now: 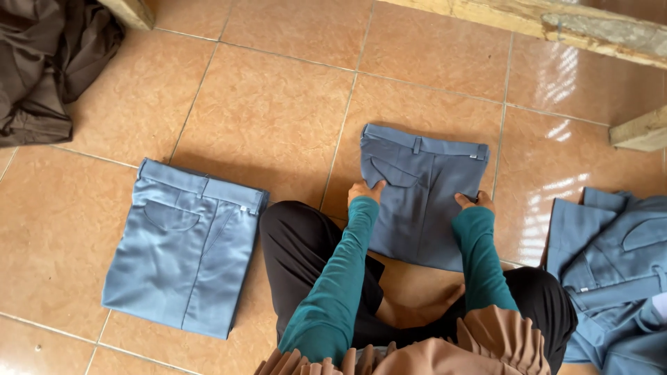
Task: The person sits on a tiled floor and folds multiple pairs of gray trousers by hand. They smooth the fabric, fold the legs together, and then fold the pants into compact rectangles, stacking them as they finish.
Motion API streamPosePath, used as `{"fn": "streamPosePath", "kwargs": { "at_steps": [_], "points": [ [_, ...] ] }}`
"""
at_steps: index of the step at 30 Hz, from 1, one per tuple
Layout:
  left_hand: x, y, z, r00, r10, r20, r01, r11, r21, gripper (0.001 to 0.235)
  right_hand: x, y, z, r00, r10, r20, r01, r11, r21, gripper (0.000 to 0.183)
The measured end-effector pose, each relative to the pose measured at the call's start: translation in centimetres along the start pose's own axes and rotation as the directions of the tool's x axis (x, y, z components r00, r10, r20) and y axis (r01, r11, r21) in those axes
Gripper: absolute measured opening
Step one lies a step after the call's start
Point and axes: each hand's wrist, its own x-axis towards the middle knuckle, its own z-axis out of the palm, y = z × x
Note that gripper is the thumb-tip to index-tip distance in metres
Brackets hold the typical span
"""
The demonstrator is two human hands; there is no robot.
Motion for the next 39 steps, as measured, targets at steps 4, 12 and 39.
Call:
{"fn": "streamPosePath", "kwargs": {
  "at_steps": [4,12,39],
  "points": [
    [1.7,3.0,-4.0,0.986,0.153,-0.067,-0.152,0.988,0.026,0.070,-5.5,-7.8,-1.3,0.998,-0.059,0.023,0.054,0.978,0.201,0.062],
    [6.7,2.0,-24.4,0.904,0.309,-0.294,-0.328,0.945,-0.015,0.074,-15.7,-21.9,5.4,0.961,-0.146,0.236,0.090,0.968,0.233,0.100],
    [6.0,-42.0,-51.5,0.947,-0.212,-0.243,0.275,0.924,0.266,0.096,-43.8,-13.1,32.6,0.308,0.141,0.941,-0.464,0.886,0.019,0.083]
  ]
}}
